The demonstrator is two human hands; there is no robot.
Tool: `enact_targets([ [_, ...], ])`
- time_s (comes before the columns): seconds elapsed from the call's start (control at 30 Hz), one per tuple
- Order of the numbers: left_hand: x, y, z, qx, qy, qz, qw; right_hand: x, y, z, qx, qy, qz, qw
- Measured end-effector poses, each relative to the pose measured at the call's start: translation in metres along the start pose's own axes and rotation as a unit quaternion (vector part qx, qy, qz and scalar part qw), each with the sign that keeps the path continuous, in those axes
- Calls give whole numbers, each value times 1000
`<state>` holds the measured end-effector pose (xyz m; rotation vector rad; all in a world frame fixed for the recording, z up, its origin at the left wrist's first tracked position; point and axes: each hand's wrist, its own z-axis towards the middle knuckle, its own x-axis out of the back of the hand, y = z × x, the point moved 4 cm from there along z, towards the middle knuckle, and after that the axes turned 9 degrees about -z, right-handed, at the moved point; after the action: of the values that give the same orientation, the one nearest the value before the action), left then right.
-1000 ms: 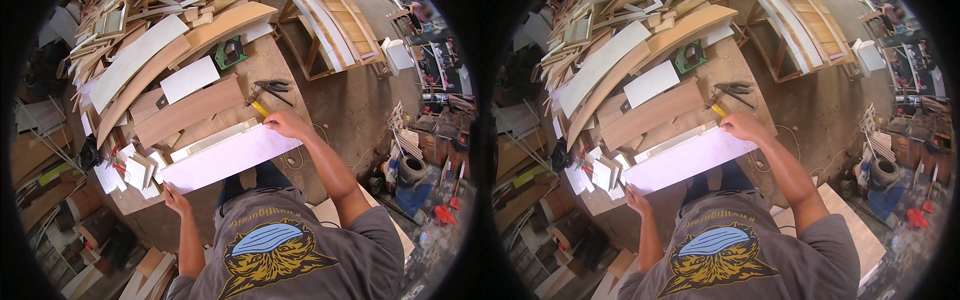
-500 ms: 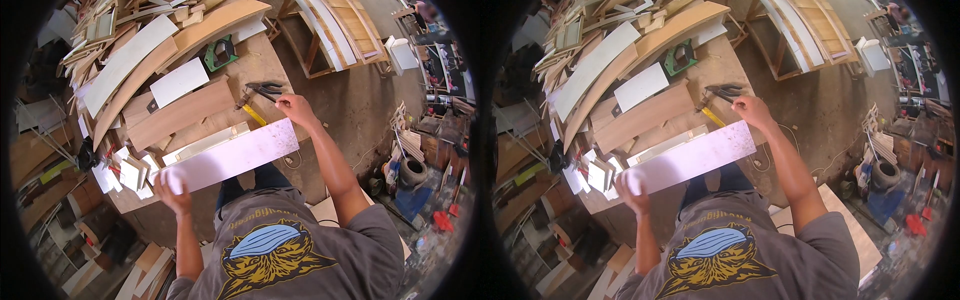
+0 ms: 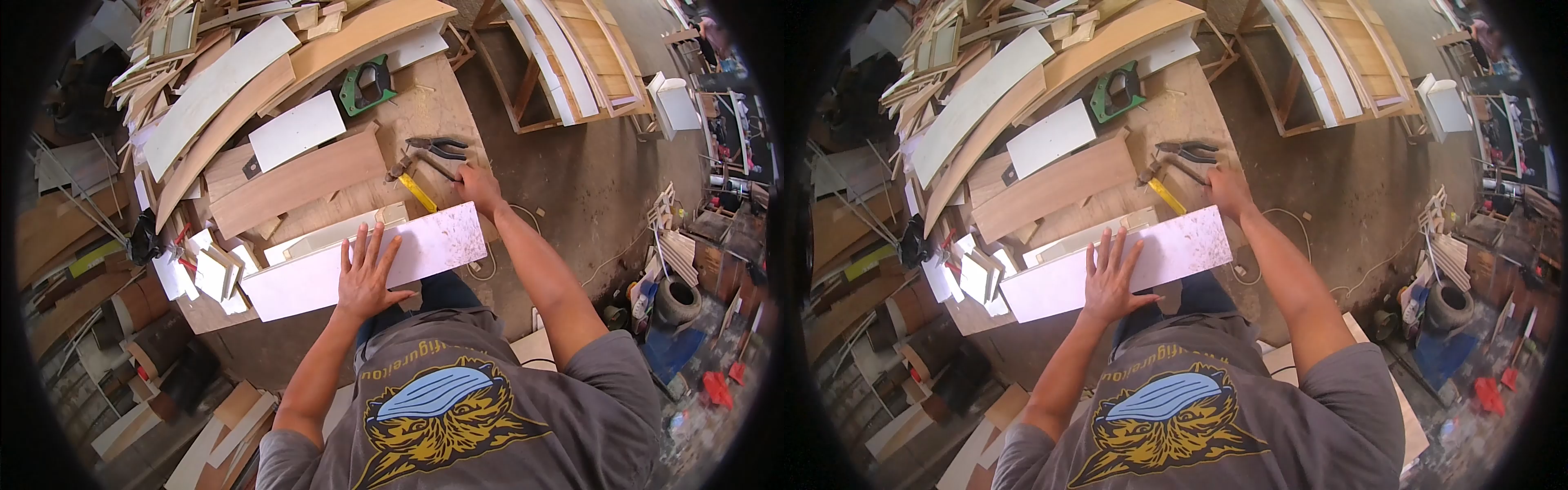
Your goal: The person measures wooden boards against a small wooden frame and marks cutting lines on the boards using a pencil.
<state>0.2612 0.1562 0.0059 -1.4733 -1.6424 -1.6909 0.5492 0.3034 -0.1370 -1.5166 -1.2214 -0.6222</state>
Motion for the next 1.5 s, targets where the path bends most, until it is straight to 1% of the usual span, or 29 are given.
enact_targets([
  [0.07,-3,0,2,-1,5,5,1000,-1,4,0,4,27,15,1000],
  [0.17,-4,-2,3,2,15,9,1000,30,-1,-7,-44,-4,110,993],
  [0.2,-3,-2,3,2,17,12,1000,39,-2,-11,-46,-6,185,982],
  [0.27,-2,-1,5,4,18,17,1000,57,-1,-22,-51,-10,330,942],
  [0.3,-2,-1,5,6,15,21,1000,70,-3,-28,-48,-17,409,911],
  [0.37,-1,-1,5,7,10,25,1000,98,-13,-41,-40,-32,559,828],
  [0.47,0,-1,5,9,6,28,1000,140,-44,-60,59,7,630,774],
  [0.57,0,-2,5,13,-2,33,999,153,-54,-67,4,86,567,819],
  [0.67,1,0,6,15,-8,32,999,131,-41,-58,-37,165,407,898],
  [0.73,0,-1,6,13,-3,28,1000,108,-36,-53,23,202,323,924],
  [0.8,0,-2,5,12,0,21,1000,98,-37,-53,68,224,246,941],
  [0.93,3,0,5,16,-7,22,1000,61,-24,-47,54,206,217,953],
  [1.03,2,-1,4,15,-3,23,1000,39,-18,-40,81,225,165,957],
  [1.13,3,0,4,14,-6,34,999,28,-10,-36,55,202,217,954],
  [1.17,3,0,5,9,5,26,1000,32,-4,-35,38,227,223,947],
  [1.23,3,0,4,1,26,9,1000,68,-14,-39,5,271,237,933],
  [1.27,2,1,3,3,23,11,1000,85,-24,-45,-26,274,276,921],
  [1.37,4,1,4,5,20,13,1000,111,-61,-73,44,231,393,889],
  [1.4,4,1,4,5,21,11,1000,112,-77,-80,75,195,409,888],
  [1.47,4,1,5,4,22,17,1000,99,-112,-90,103,166,465,864],
  [1.5,3,0,5,4,21,26,999,94,-121,-92,119,162,426,882],
])
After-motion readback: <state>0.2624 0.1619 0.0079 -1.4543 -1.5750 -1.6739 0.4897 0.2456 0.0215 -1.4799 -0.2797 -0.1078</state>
